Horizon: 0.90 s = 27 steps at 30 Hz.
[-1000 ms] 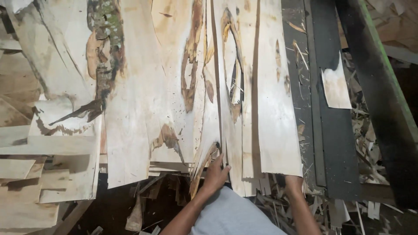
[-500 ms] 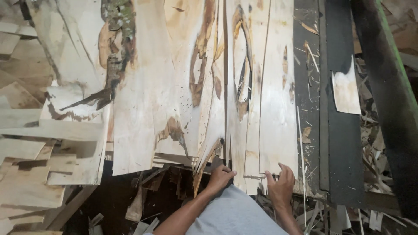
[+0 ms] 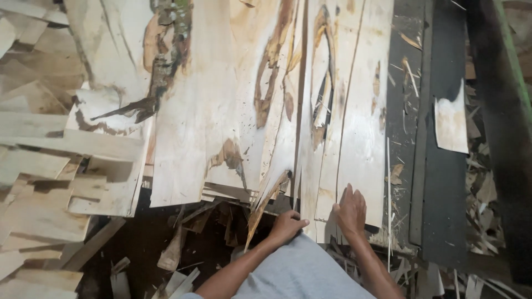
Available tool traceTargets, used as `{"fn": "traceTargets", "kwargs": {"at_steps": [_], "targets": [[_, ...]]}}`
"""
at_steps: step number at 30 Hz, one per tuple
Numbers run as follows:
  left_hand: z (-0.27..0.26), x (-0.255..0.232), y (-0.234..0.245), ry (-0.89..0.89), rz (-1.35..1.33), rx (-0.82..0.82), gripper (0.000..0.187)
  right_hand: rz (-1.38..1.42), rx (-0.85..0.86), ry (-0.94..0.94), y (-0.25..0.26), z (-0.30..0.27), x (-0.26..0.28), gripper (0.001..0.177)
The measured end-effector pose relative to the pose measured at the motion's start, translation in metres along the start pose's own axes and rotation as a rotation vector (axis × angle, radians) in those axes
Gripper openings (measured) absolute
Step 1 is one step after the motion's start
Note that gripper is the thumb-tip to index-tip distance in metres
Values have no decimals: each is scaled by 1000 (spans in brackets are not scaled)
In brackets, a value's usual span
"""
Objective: Trimming and cutting thin wood strips using a manual lever-operated guillotine cutter.
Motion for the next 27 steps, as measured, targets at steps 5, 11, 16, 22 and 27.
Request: {"fn": "traceTargets", "kwargs": {"at_steps": [5,11,16,22,27], "targets": [[7,-23,-1,136,-310,123,36,-149,-189,127,-11,27,-16,84],[15,-30,-17,120,-304,23,37,-19,-88,-182,82,7,-48,41],[38,-5,-35,-36,-406,-40,30,358,-104,-153,106,40,-137,34],[-6,-105,82,63,-226,-277,33,1076,6,-53,166,18,-144,45],[-56,-125,202,200,-157,-353,52,1179,8,-153,138,-24,-134,50]]}}
Point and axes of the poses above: each hand's wrist, its own z-axis towards the middle knuckle, its own y-axis out of the back of the hand, x = y × z, the point moved 6 cm from there along z, towards the middle knuckle, and after that the axes turned 8 degrees about x, right-handed, at the moved point
